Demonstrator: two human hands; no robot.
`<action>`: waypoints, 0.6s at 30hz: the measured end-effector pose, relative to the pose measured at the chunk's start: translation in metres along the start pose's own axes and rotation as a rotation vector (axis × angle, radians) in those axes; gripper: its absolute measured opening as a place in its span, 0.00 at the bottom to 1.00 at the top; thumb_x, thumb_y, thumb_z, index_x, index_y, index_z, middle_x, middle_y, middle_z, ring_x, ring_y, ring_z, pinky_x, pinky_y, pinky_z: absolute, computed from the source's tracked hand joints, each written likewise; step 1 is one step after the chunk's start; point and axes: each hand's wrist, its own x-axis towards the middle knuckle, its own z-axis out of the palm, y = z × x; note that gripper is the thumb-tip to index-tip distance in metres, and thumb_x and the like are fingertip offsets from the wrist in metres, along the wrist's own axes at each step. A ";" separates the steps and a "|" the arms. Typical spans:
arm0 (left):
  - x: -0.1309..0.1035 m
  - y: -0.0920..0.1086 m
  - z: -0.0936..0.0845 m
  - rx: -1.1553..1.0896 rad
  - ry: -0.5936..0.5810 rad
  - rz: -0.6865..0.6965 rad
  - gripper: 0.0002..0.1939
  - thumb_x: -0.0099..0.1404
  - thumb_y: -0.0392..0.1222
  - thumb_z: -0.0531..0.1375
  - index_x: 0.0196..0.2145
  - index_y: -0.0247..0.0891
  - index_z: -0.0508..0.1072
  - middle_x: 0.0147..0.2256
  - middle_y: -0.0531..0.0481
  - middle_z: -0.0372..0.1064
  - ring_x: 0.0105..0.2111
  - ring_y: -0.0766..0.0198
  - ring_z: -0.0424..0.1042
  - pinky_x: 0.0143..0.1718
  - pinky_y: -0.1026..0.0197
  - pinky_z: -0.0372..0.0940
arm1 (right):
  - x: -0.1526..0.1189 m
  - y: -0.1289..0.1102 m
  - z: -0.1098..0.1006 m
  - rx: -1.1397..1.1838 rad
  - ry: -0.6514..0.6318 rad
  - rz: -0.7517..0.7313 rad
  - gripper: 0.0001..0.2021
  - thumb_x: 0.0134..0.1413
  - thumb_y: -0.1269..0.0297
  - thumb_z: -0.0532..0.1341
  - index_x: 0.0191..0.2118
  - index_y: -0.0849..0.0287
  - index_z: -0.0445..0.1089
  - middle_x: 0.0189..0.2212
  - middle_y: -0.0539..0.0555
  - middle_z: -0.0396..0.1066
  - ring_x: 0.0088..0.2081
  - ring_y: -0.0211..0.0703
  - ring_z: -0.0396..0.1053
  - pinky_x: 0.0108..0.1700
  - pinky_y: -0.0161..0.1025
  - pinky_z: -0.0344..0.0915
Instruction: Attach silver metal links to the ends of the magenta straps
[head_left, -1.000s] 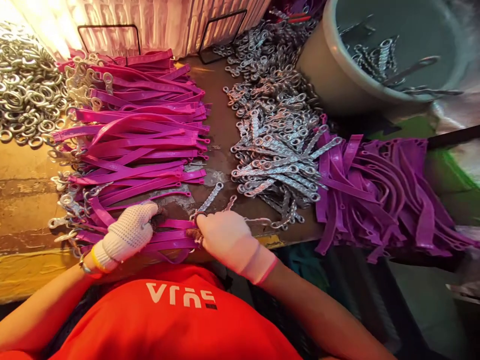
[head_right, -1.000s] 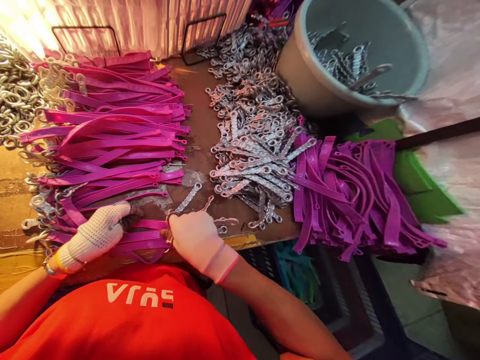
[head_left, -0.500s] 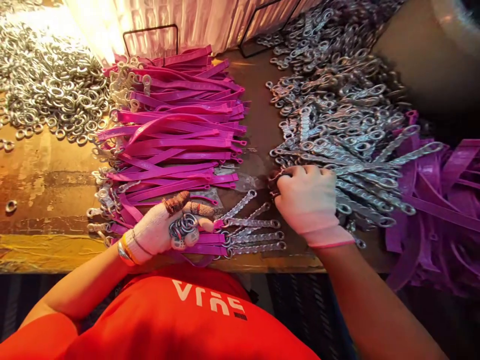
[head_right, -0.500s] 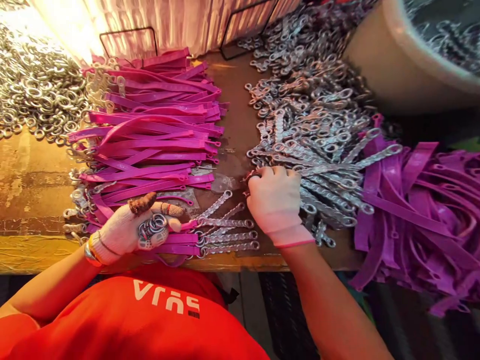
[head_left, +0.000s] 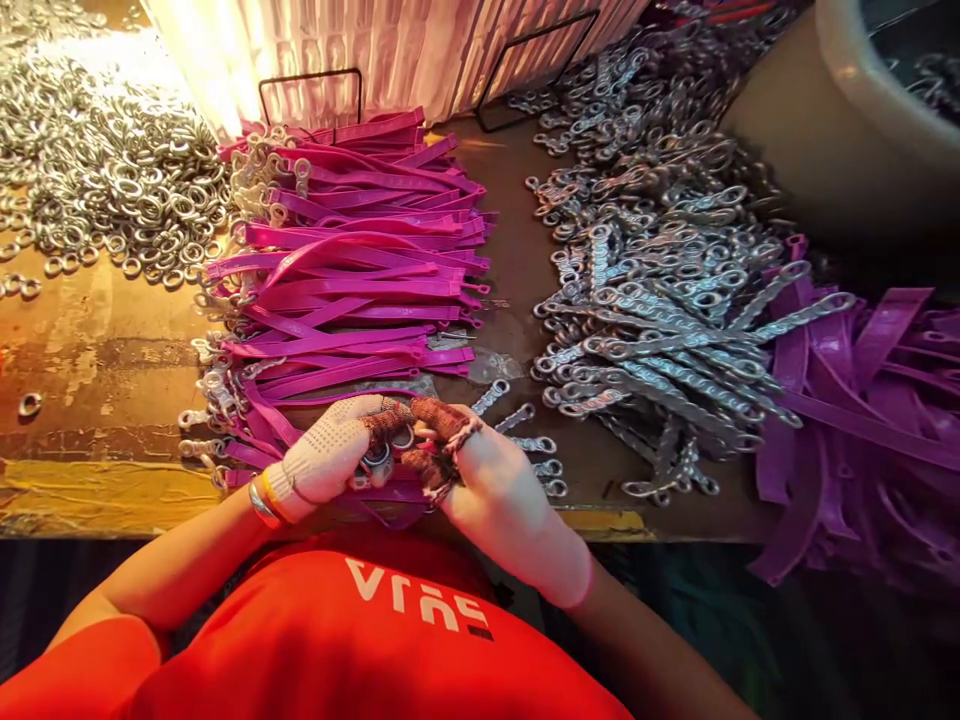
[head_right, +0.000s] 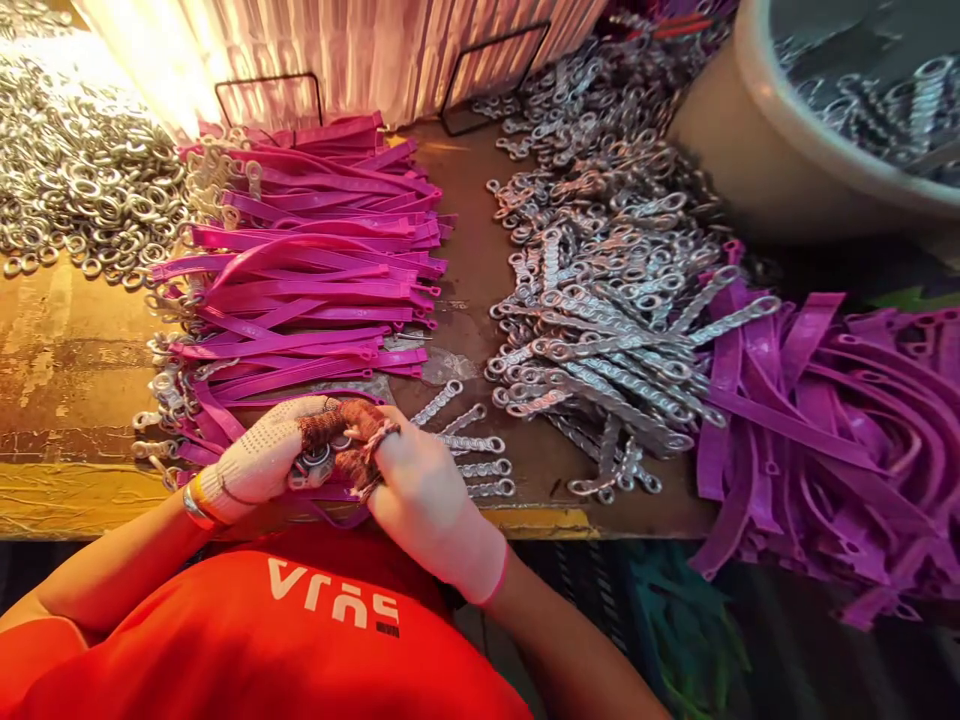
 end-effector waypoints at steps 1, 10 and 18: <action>0.002 -0.005 -0.001 -0.020 0.015 0.015 0.17 0.65 0.54 0.58 0.35 0.34 0.70 0.19 0.56 0.60 0.15 0.73 0.56 0.16 0.69 0.52 | -0.001 -0.003 0.002 -0.040 0.015 -0.046 0.25 0.56 0.76 0.56 0.60 0.58 0.61 0.50 0.60 0.71 0.50 0.48 0.71 0.50 0.43 0.70; -0.010 -0.003 0.008 -0.055 -0.076 0.055 0.18 0.67 0.55 0.57 0.36 0.36 0.69 0.18 0.56 0.61 0.15 0.72 0.56 0.15 0.70 0.50 | -0.004 0.004 0.006 -0.192 0.105 -0.170 0.29 0.54 0.79 0.53 0.61 0.55 0.58 0.44 0.59 0.72 0.43 0.50 0.72 0.44 0.47 0.72; -0.019 0.008 0.008 0.228 0.003 0.099 0.13 0.66 0.48 0.58 0.30 0.35 0.67 0.22 0.56 0.66 0.16 0.74 0.60 0.16 0.71 0.53 | -0.004 0.000 0.004 -0.213 -0.048 0.032 0.26 0.46 0.77 0.53 0.54 0.62 0.67 0.45 0.62 0.72 0.43 0.50 0.70 0.44 0.44 0.68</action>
